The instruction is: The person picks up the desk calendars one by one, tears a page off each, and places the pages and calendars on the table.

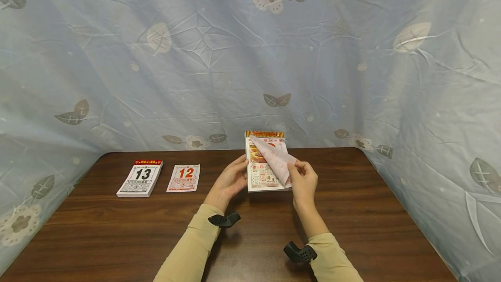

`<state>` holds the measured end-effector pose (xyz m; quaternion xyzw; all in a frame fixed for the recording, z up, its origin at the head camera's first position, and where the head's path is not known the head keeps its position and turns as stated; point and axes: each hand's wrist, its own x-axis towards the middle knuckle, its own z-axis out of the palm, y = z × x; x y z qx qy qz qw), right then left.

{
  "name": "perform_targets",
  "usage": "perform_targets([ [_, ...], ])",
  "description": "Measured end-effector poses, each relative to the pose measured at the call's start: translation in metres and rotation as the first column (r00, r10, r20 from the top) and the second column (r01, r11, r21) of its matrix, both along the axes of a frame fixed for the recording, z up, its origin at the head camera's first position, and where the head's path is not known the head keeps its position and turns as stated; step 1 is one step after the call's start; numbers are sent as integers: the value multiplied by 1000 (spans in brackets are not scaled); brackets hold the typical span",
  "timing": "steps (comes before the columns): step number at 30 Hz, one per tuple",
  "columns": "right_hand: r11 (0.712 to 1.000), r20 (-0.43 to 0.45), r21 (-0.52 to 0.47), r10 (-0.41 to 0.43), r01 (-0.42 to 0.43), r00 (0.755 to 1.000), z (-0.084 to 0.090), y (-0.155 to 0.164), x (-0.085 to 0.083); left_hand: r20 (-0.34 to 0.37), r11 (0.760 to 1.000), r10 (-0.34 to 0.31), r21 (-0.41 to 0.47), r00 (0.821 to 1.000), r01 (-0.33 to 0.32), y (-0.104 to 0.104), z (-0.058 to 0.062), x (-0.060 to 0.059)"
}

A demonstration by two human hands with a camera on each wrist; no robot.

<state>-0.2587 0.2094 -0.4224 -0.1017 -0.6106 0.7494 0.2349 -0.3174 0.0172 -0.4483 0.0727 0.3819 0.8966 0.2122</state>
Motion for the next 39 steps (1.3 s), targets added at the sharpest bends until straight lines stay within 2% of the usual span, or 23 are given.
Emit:
perform_targets([
  [7, 997, -27, -72, -5, 3, 1000, 4, -1, 1, 4, 1000, 1, 10, 1000, -1, 0, 0, -1],
  [18, 998, -22, -68, 17, -19, 1000, 5, -1, 2, 0, 1000, 6, 6, 1000, -6, 1, 1, 1],
  [39, 990, -37, -139, -6, 0, 999, 6, 0, 1, 11, 1000, 3, 16, 1000, -3, 0, -1, 0],
])
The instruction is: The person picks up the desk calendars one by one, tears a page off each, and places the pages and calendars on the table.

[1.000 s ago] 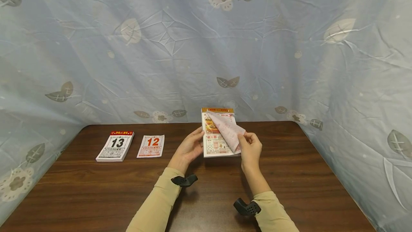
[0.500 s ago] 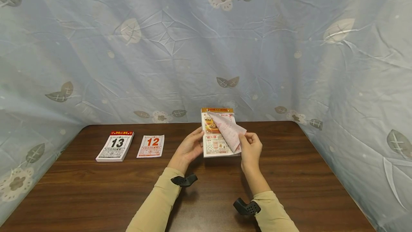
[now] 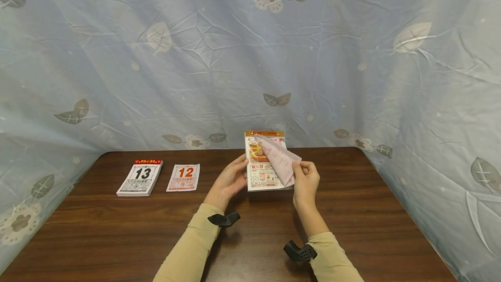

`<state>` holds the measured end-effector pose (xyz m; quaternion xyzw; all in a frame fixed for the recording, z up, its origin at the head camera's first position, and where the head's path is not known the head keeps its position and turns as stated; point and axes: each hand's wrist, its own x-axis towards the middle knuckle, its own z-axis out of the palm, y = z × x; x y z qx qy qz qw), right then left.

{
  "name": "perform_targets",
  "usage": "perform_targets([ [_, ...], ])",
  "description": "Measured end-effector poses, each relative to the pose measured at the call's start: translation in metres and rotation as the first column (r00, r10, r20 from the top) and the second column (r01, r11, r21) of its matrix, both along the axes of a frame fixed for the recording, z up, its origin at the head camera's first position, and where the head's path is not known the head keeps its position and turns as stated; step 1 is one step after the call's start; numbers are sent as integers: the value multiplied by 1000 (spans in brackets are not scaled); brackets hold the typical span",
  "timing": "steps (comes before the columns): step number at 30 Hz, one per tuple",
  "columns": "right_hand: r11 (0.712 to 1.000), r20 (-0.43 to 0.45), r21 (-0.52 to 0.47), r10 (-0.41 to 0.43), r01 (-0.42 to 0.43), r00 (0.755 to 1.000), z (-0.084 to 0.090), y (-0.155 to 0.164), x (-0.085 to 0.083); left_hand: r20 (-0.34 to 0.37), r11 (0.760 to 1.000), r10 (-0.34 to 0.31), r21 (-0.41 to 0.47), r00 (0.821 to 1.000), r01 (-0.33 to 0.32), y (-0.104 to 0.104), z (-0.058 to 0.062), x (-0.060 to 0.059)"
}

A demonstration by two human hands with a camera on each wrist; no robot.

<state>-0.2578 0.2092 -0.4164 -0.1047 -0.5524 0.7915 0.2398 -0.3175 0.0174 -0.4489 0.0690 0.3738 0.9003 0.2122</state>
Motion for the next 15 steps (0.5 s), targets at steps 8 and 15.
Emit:
perform_targets([
  [8, 1000, -21, -24, -15, 15, 1000, -2, -1, -1, -16, 1000, 5, -9, 1000, -5, 0, 0, 0],
  [15, 998, -40, -50, -37, 35, 999, -3, -1, -3, -25, 1000, 4, -13, 1000, -4, 1, -1, 0],
])
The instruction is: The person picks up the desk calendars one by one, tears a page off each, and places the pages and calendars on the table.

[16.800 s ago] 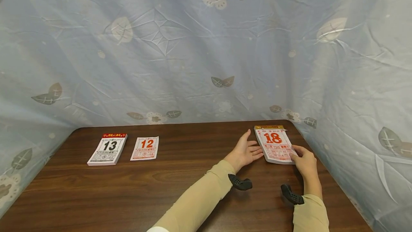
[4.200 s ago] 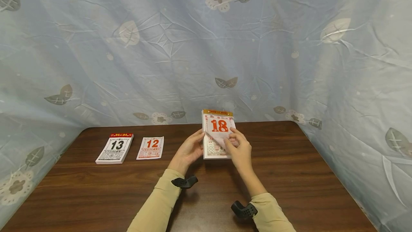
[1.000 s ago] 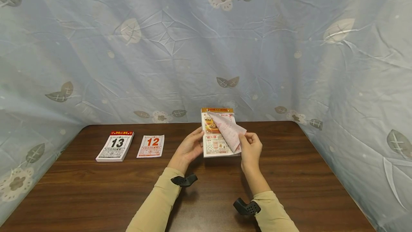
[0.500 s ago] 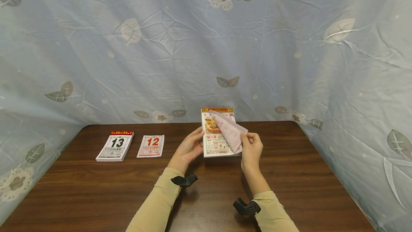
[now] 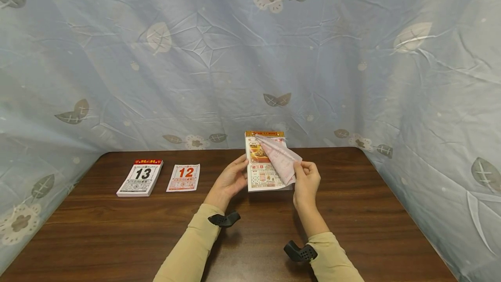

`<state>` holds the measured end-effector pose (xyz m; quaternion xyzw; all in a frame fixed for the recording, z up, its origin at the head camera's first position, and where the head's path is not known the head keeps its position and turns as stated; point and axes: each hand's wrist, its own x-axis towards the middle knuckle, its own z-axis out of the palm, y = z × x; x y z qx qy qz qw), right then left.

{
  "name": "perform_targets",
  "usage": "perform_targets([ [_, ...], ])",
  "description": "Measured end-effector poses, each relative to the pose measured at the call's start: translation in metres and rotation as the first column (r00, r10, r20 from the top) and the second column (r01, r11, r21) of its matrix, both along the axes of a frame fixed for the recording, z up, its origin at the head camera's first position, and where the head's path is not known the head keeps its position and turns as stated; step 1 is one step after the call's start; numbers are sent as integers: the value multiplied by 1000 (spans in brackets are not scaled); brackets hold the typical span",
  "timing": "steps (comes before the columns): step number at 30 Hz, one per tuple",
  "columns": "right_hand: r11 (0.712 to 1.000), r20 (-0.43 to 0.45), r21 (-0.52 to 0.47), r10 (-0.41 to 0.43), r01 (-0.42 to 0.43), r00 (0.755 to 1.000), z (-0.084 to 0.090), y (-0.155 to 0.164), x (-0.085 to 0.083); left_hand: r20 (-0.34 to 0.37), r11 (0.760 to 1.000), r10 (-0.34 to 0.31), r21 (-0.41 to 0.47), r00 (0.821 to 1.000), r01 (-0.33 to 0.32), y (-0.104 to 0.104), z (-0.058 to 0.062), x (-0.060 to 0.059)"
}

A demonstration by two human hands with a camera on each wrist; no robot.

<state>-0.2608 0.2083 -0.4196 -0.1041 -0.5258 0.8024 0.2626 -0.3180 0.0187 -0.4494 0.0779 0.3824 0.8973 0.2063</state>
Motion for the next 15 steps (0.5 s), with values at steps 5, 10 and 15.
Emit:
perform_targets([
  [5, 1000, 12, 14, 6, -6, 1000, 1, 1, 1, -3, 1000, 0, -4, 1000, 0, -1, 1, 1],
  [10, 992, 71, 121, 35, -44, 997, 1, 5, 2, -11, 1000, 3, -13, 1000, -3, -4, 3, 1],
  [15, 941, 165, 313, 78, -127, 983, 1, 9, 2, -16, 999, 1, -33, 1000, -1, -8, 2, -1],
])
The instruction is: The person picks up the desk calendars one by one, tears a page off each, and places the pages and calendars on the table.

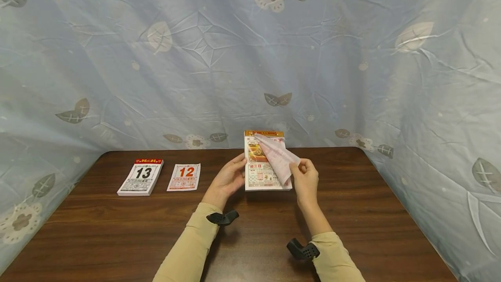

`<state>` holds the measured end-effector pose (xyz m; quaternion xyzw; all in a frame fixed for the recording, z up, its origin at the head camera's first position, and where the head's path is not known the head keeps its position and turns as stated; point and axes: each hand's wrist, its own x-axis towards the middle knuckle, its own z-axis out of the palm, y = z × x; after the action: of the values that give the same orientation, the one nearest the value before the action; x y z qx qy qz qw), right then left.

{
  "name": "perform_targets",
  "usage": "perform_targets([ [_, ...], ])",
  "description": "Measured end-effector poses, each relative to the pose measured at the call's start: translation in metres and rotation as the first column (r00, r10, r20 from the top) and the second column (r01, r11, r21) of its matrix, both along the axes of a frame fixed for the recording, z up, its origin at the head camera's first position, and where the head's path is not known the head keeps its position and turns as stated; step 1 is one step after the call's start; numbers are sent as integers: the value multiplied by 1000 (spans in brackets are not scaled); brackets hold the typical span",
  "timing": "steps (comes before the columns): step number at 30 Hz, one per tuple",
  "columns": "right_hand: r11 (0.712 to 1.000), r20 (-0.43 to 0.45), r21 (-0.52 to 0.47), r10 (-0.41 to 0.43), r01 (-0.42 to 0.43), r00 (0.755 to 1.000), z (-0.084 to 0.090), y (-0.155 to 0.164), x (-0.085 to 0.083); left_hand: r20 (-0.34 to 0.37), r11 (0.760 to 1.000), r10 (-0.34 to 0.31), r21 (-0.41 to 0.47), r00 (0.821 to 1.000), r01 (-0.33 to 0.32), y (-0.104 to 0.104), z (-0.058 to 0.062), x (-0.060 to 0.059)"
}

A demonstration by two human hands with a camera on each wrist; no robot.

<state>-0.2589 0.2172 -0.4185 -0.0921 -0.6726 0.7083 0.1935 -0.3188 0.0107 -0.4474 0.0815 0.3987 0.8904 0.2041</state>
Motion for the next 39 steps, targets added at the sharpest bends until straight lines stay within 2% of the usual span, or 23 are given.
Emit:
perform_targets([
  [4, 977, 50, 208, 34, -44, 998, 1, 4, 1, -10, 1000, -13, -21, 1000, 13, -2, -2, -2],
  [9, 904, 67, 422, 52, -75, 996, 3, 10, 2, -41, 996, -60, -63, 997, 58, -3, -2, -2],
  [15, 833, 64, 547, 50, -77, 997, 6, 17, 0, -61, 984, -136, -123, 989, 128, 0, -2, -1],
  [20, 782, 102, 614, 56, -107, 993, 8, 22, -1, -67, 979, -150, -151, 986, 139, 2, 0, 2],
  [26, 778, 132, 610, 87, -150, 987, 10, 26, -1, -58, 977, -149, -164, 987, 138, 4, 0, 4],
  [30, 793, 138, 590, 86, -152, 987, 9, 26, -1, -62, 977, -150, -163, 987, 139, 4, 0, 4],
  [39, 835, 129, 542, 30, -96, 991, 2, 21, -2, -54, 980, -140, -150, 989, 130, 7, 0, 5],
])
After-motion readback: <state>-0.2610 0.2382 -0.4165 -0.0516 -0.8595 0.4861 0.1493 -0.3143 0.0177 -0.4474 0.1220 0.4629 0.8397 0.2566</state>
